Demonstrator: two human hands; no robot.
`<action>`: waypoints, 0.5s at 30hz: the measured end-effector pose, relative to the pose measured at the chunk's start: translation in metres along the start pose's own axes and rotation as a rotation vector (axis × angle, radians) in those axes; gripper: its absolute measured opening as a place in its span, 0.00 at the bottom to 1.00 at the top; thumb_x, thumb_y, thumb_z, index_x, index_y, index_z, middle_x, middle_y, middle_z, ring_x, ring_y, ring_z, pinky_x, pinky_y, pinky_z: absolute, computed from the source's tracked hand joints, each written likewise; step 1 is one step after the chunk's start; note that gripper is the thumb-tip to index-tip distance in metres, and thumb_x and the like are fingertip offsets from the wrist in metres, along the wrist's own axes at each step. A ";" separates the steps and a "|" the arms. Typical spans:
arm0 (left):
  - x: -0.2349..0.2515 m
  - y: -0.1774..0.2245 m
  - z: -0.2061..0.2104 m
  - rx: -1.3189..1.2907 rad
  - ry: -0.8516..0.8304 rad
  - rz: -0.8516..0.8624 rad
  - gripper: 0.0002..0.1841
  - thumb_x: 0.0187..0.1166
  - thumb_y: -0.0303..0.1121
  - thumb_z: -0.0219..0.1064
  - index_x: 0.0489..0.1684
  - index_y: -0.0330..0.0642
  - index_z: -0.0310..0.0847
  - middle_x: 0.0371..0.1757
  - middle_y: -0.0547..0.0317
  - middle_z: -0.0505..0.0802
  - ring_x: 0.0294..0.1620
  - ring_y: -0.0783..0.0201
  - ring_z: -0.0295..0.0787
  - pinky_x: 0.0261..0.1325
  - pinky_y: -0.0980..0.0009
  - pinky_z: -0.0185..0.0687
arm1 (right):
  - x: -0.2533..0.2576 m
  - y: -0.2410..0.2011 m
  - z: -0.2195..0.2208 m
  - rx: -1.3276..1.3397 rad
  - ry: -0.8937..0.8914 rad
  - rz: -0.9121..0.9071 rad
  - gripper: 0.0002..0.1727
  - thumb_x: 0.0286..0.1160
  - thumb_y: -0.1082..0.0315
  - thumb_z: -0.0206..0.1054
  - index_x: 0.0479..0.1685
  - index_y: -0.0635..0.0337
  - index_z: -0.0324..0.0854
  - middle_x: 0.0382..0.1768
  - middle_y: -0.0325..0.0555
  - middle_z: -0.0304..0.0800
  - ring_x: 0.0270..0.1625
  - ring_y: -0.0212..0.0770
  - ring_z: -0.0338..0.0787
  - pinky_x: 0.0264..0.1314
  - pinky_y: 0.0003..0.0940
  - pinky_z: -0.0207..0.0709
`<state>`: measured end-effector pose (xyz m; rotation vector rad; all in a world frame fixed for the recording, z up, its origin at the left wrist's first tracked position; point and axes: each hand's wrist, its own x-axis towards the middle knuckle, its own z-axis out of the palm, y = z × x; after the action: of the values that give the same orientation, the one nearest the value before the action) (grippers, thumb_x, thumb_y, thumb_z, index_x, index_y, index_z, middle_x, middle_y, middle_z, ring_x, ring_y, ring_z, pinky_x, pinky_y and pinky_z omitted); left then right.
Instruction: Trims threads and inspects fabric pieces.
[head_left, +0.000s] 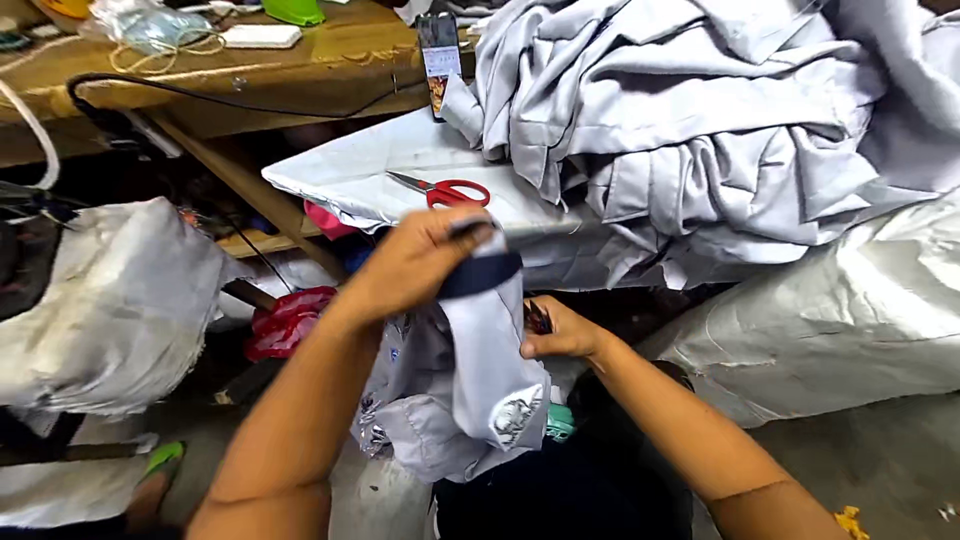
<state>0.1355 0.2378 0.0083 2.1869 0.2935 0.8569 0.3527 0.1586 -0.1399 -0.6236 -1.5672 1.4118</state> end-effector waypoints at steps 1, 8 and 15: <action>0.012 0.009 -0.013 0.007 0.019 0.052 0.12 0.89 0.32 0.54 0.39 0.45 0.85 0.39 0.82 0.89 0.44 0.89 0.83 0.52 0.85 0.80 | -0.009 -0.002 -0.006 -0.042 -0.008 0.017 0.15 0.62 0.58 0.81 0.43 0.53 0.87 0.35 0.18 0.91 0.38 0.13 0.87 0.44 0.17 0.82; 0.011 0.025 -0.056 0.757 -0.188 -0.059 0.18 0.62 0.41 0.74 0.44 0.40 0.82 0.29 0.53 0.87 0.30 0.52 0.86 0.31 0.44 0.77 | -0.059 -0.083 -0.048 -0.444 0.644 -0.154 0.07 0.63 0.72 0.74 0.32 0.47 0.84 0.23 0.20 0.83 0.22 0.16 0.77 0.26 0.15 0.74; -0.110 -0.040 0.095 -0.050 1.138 -0.540 0.16 0.90 0.30 0.52 0.70 0.34 0.69 0.59 0.62 0.87 0.61 0.78 0.81 0.65 0.77 0.78 | -0.049 -0.042 0.092 -0.866 0.183 -0.389 0.10 0.69 0.68 0.67 0.40 0.64 0.89 0.31 0.46 0.94 0.31 0.37 0.92 0.30 0.36 0.84</action>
<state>0.1183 0.1620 -0.1204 1.2313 1.3011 1.6409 0.3038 0.0623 -0.1079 -0.8474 -1.9884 0.3316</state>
